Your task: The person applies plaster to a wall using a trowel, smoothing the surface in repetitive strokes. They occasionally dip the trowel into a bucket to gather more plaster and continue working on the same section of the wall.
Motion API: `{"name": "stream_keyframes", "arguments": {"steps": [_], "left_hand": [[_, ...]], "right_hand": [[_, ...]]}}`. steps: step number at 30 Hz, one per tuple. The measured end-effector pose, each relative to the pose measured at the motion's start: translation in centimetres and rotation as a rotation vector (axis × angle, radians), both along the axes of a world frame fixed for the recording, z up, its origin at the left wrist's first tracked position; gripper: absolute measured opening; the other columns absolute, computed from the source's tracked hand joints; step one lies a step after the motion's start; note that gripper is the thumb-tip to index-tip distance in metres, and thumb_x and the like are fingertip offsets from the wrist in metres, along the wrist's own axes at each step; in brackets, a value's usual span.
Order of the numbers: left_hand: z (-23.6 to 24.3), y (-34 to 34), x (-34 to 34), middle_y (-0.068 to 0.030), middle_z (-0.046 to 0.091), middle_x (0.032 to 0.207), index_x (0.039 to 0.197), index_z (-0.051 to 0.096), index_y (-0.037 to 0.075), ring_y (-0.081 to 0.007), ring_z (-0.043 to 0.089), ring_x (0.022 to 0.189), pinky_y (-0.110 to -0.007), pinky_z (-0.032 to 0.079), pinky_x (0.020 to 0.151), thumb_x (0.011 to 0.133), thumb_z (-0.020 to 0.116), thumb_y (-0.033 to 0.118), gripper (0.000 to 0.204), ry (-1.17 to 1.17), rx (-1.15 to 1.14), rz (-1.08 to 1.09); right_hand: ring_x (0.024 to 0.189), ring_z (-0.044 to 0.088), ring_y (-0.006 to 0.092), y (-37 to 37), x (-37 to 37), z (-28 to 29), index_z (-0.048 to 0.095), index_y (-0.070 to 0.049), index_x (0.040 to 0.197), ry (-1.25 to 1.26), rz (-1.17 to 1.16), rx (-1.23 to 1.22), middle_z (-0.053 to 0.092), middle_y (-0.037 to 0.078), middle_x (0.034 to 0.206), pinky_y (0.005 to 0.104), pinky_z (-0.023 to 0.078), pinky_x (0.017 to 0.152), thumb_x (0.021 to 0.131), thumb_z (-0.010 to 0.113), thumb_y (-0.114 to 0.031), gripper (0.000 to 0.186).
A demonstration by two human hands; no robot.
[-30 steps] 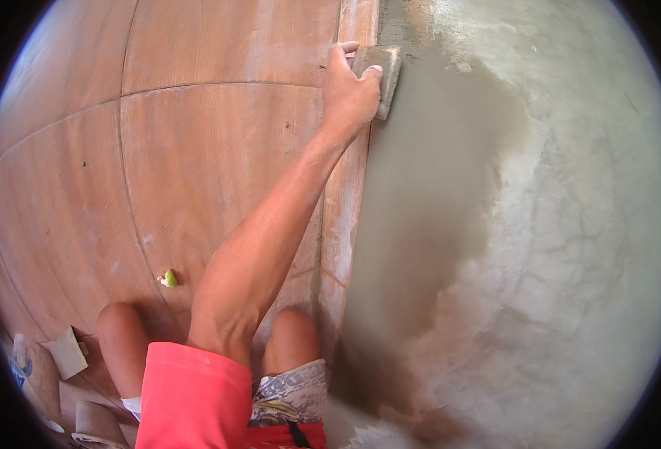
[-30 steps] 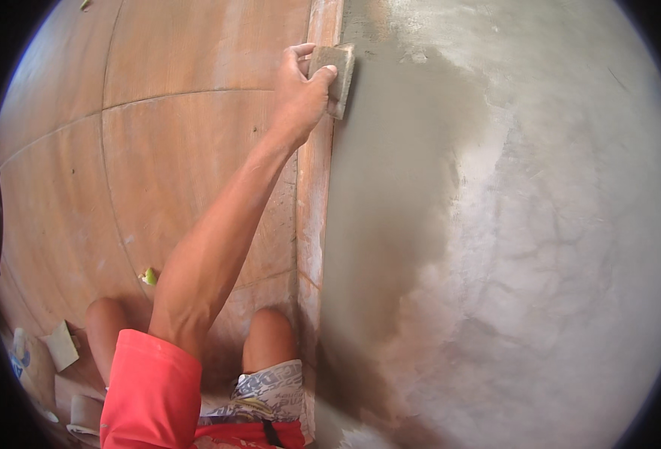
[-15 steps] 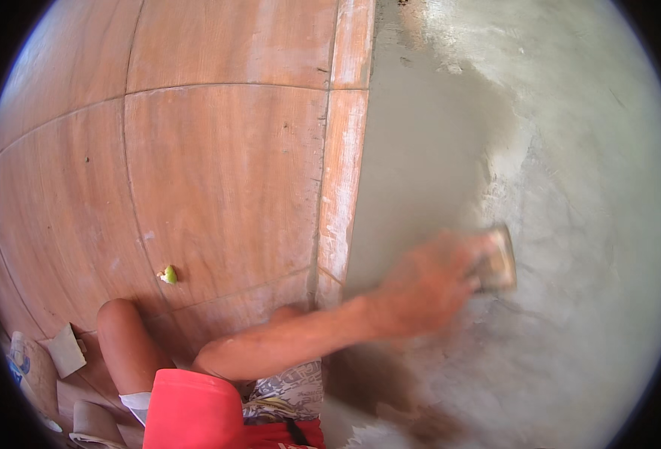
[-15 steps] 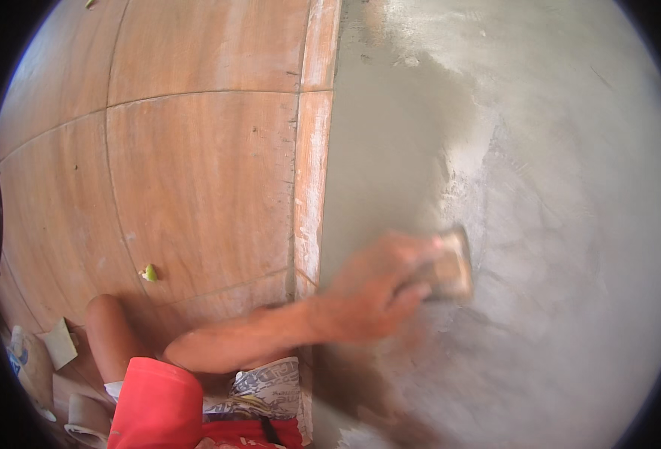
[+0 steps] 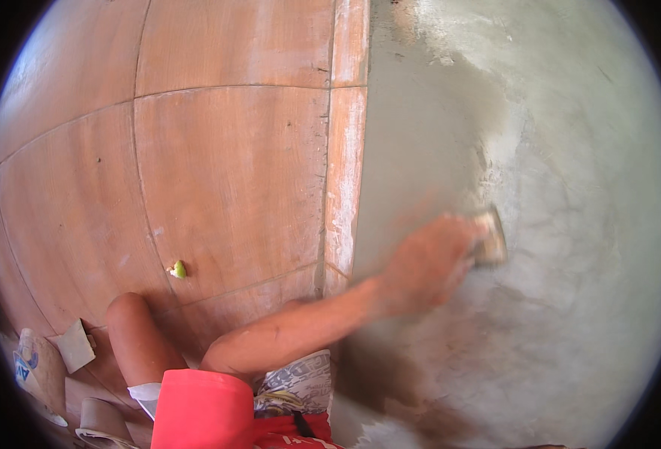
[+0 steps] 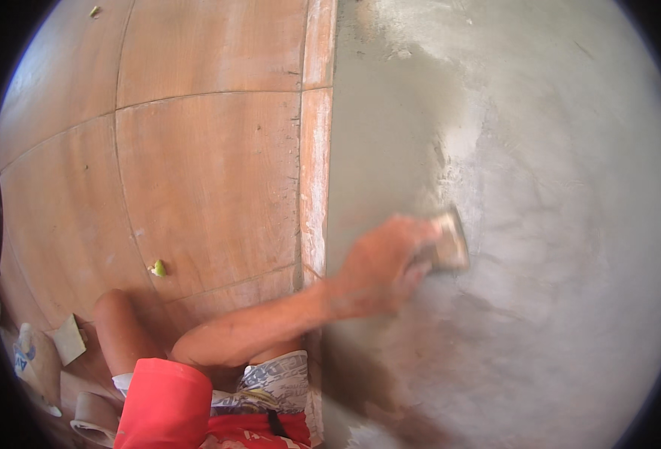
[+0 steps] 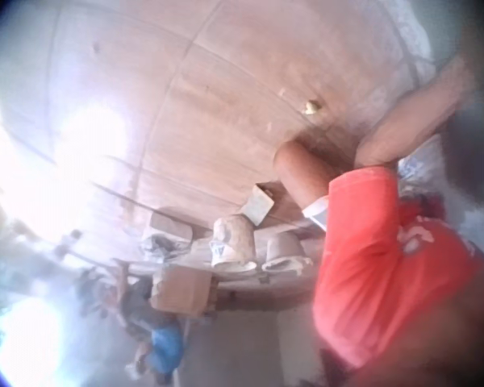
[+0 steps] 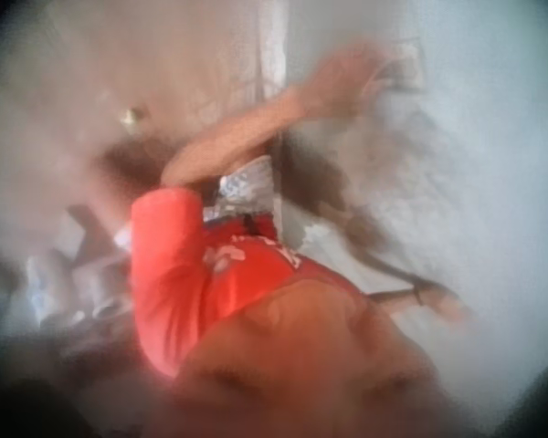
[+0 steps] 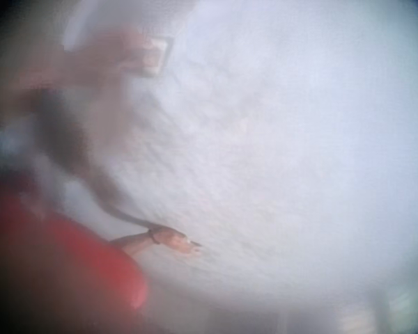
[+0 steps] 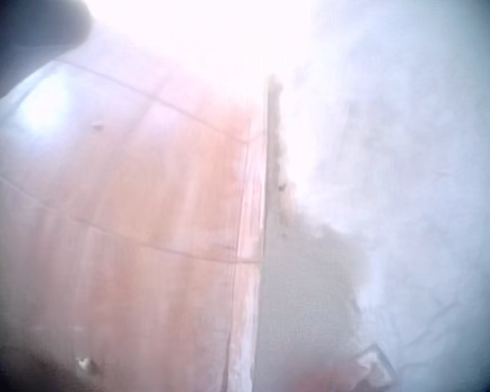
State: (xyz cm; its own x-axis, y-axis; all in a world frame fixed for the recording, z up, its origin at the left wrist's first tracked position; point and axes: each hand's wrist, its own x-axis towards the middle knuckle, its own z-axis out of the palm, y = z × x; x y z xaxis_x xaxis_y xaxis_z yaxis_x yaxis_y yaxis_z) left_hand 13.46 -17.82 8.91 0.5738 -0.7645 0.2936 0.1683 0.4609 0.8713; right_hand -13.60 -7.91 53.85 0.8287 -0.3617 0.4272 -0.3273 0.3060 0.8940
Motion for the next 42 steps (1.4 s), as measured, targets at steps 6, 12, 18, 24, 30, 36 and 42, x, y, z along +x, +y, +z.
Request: {"name": "stream_keyframes", "arguments": {"steps": [6,12,18,24,30,36,42], "left_hand": [[-2.1,7.1,-2.6,-0.0114,0.060,0.115,0.134,0.043,0.003,-0.0240,0.061,0.105,-0.040,0.049,0.094,0.092,0.059,0.006,0.045,0.652,0.147,-0.175],[-10.8,7.1,0.2,-0.0131,0.058,0.122,0.136,0.037,0.002,-0.0156,0.060,0.107,-0.031,0.048,0.097,0.093,0.057,0.004,0.047,1.573,-0.066,-0.222],[-11.2,4.2,-1.3,-0.0163,0.058,0.122,0.135,0.037,-0.001,-0.0184,0.059,0.111,-0.033,0.048,0.097,0.092,0.058,-0.001,0.048,1.111,0.254,0.072],[-6.8,2.6,-3.8,-0.0217,0.058,0.125,0.134,0.042,-0.004,-0.0234,0.060,0.112,-0.036,0.050,0.094,0.091,0.063,0.003,0.048,0.561,0.563,0.113],[1.5,7.6,-6.6,-0.0206,0.059,0.123,0.132,0.049,-0.002,-0.0326,0.060,0.110,-0.040,0.048,0.096,0.089,0.067,0.006,0.047,0.357,0.135,-0.048],[-12.7,3.0,-2.0,-0.0163,0.058,0.117,0.135,0.037,-0.004,-0.0163,0.061,0.099,-0.029,0.053,0.081,0.093,0.058,0.002,0.047,0.631,0.521,0.262],[-4.3,2.1,-3.3,-0.0200,0.060,0.117,0.134,0.043,-0.003,-0.0261,0.062,0.103,-0.037,0.052,0.086,0.091,0.062,0.003,0.047,0.437,0.487,0.099]], "right_hand": [[0.126,0.048,0.0454,-0.6,3.8,-2.3,0.049,0.006,0.135,0.049,0.001,0.012,0.049,0.028,0.137,0.0570,0.038,0.107,0.103,0.052,-0.034,0.051],[0.124,0.049,0.0450,-0.8,2.4,-1.8,0.049,0.008,0.133,0.139,0.017,0.026,0.051,0.028,0.136,0.0567,0.041,0.104,0.102,0.053,-0.032,0.051],[0.133,0.042,0.0468,-0.7,2.5,-2.1,0.042,0.010,0.140,0.111,-0.095,-0.122,0.043,0.031,0.143,0.0592,0.031,0.112,0.105,0.043,-0.038,0.060],[0.134,0.041,0.0469,-0.9,2.7,-2.5,0.039,0.011,0.142,0.119,-0.128,-0.101,0.041,0.031,0.145,0.0588,0.031,0.113,0.105,0.041,-0.039,0.062],[0.131,0.042,0.0469,-0.6,1.3,-0.8,0.039,0.012,0.141,0.150,-0.092,-0.051,0.044,0.031,0.141,0.0586,0.033,0.110,0.104,0.047,-0.034,0.058],[0.131,0.042,0.0477,-0.6,1.3,-0.7,0.042,0.011,0.139,0.100,-0.023,-0.036,0.044,0.031,0.141,0.0586,0.033,0.110,0.104,0.047,-0.035,0.058],[0.131,0.042,0.0473,-0.6,2.2,-0.9,0.041,0.009,0.140,0.170,-0.094,-0.062,0.042,0.031,0.143,0.0599,0.033,0.110,0.103,0.048,-0.040,0.062]]}}
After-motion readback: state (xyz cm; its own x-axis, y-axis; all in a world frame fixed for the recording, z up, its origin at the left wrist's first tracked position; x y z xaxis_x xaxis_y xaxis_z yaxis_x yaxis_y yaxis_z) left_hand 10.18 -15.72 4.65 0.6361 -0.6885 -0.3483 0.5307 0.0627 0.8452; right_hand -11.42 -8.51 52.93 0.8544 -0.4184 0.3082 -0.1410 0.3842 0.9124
